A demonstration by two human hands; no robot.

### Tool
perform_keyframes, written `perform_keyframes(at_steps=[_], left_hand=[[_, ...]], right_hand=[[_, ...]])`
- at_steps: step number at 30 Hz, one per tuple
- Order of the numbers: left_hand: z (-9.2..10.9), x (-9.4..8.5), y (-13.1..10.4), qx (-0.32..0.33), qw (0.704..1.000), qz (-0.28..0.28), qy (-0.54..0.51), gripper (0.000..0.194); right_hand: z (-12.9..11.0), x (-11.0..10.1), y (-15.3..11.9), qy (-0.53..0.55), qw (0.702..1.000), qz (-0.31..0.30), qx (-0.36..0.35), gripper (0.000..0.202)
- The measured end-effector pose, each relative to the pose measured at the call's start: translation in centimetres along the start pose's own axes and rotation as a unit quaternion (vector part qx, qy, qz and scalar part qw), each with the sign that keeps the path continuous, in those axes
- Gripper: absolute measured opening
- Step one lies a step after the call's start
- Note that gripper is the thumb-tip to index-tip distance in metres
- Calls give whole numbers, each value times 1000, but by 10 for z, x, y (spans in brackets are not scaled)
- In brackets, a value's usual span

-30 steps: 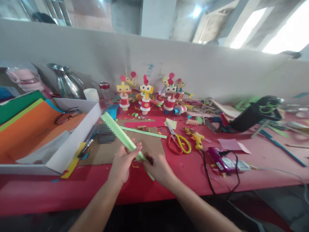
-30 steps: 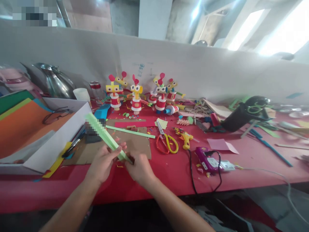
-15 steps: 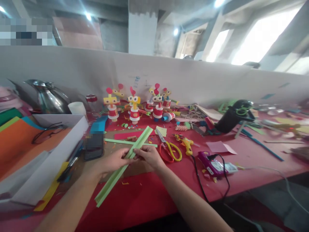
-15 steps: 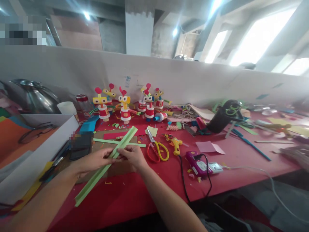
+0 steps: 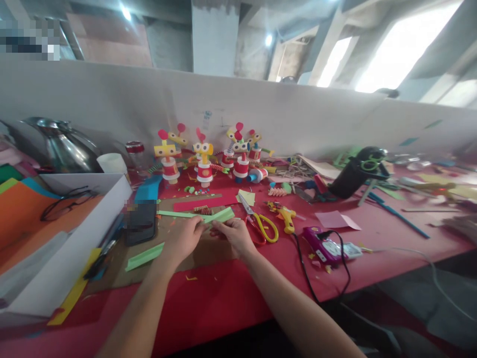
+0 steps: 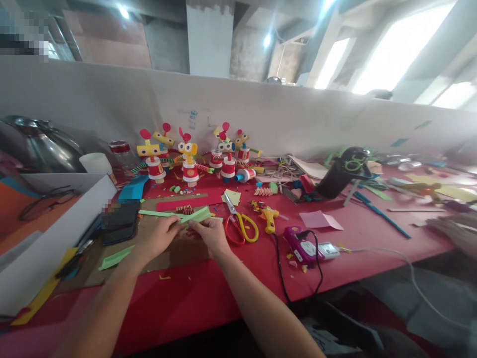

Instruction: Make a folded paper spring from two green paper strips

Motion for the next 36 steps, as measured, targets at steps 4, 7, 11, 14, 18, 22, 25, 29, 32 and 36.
perform_keyframes(at_steps=[4,7,11,14,18,22,25,29,32,36], left_hand=[[5,6,-3,6,1000,22,-7,26],[2,4,-6,12,999,34,-28,28],[-1,1,-9,14,997,67,-18,27],[-1,2,-10,9,997,75,-4,27],[3,2,-12,20,995,91,-38,29],[8,4,-15,31,991,118,-46,29],[13,6,-18,61,990,127,-28,33],[22,8,-22,137,981,135,-22,38],[27,8,-24,183,972,147,2,39],[35,7,-27,231,956,163,73,42]], right_hand=[[4,-1,1,13,1000,0,10,32],[6,-1,2,20,1000,-9,12,33],[9,3,1,39,998,-33,30,33],[11,0,0,70,996,-13,55,27],[12,3,-3,86,994,-16,70,19],[14,8,-6,76,993,-39,78,16],[14,7,-5,97,991,-39,85,14],[17,5,-2,128,985,-39,109,15],[18,4,0,139,982,-34,121,16],[19,5,0,152,979,-38,132,16]])
Point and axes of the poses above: each hand's wrist, its own y-axis towards the middle knuckle, its own x-axis out of the palm, z = x × y, the point moved 8 cm from there along y, towards the middle knuckle, and after that the axes turned 5 degrees about z, right-handed, at the moved point
